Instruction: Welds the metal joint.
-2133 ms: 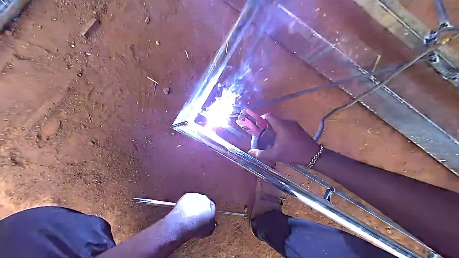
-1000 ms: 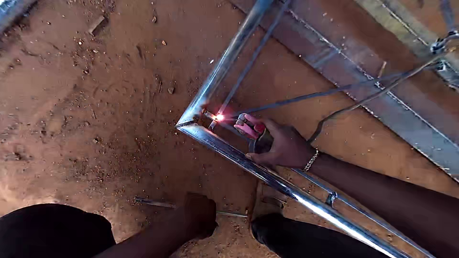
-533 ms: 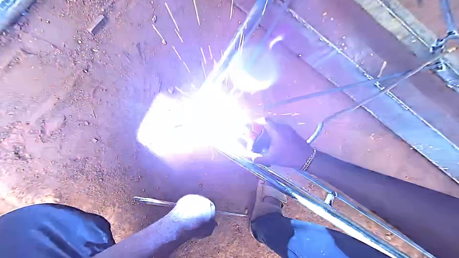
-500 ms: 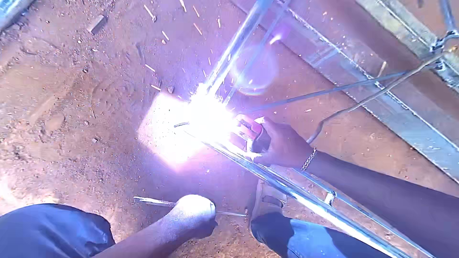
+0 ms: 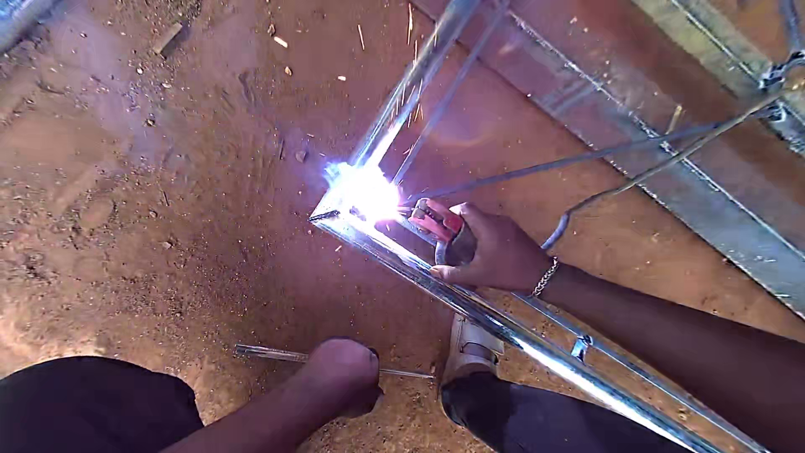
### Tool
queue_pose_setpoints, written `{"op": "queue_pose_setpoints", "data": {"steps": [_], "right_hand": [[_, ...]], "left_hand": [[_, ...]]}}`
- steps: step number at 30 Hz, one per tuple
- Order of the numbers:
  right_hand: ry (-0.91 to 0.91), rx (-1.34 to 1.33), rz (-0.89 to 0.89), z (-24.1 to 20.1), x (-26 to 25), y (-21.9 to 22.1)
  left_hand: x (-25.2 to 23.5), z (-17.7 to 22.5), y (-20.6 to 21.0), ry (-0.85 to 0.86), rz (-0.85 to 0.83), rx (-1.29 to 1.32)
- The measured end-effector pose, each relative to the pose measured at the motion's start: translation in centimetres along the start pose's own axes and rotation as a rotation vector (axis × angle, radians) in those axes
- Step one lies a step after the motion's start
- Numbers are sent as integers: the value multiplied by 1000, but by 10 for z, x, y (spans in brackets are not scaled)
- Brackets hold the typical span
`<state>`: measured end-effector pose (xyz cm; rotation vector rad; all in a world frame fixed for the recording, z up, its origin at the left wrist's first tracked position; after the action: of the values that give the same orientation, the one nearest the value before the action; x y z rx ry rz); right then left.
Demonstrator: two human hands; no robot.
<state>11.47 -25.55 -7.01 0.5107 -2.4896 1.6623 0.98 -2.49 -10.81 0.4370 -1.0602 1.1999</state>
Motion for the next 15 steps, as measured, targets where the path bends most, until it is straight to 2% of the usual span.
{"op": "queue_pose_setpoints", "data": {"steps": [4,8,11,13,15], "right_hand": [[-22,2,18,-1,-1,-1],[27,2,-28,-2,-1,-2],[-76,16,42,14,-2,11],[-84,22,49,14,-2,12],[3,17,-31,-2,0,0]], "left_hand": [[10,7,-9,-2,-59,-21],[1,-5,2,140,155,15],[11,-7,-2,198,208,167],[6,-4,1,127,130,47],[5,0,1,61,50,-11]]}}
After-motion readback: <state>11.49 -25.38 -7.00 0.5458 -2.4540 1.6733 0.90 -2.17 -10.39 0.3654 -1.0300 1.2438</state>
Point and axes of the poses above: each hand's wrist, its own x-axis away from the middle knuckle, its own y-axis out of the palm, z = x × y, the point moved 5 cm from there along -x, towards the middle knuckle, and after that the axes turned 2 degrees about -x, right-handed, at the moved point
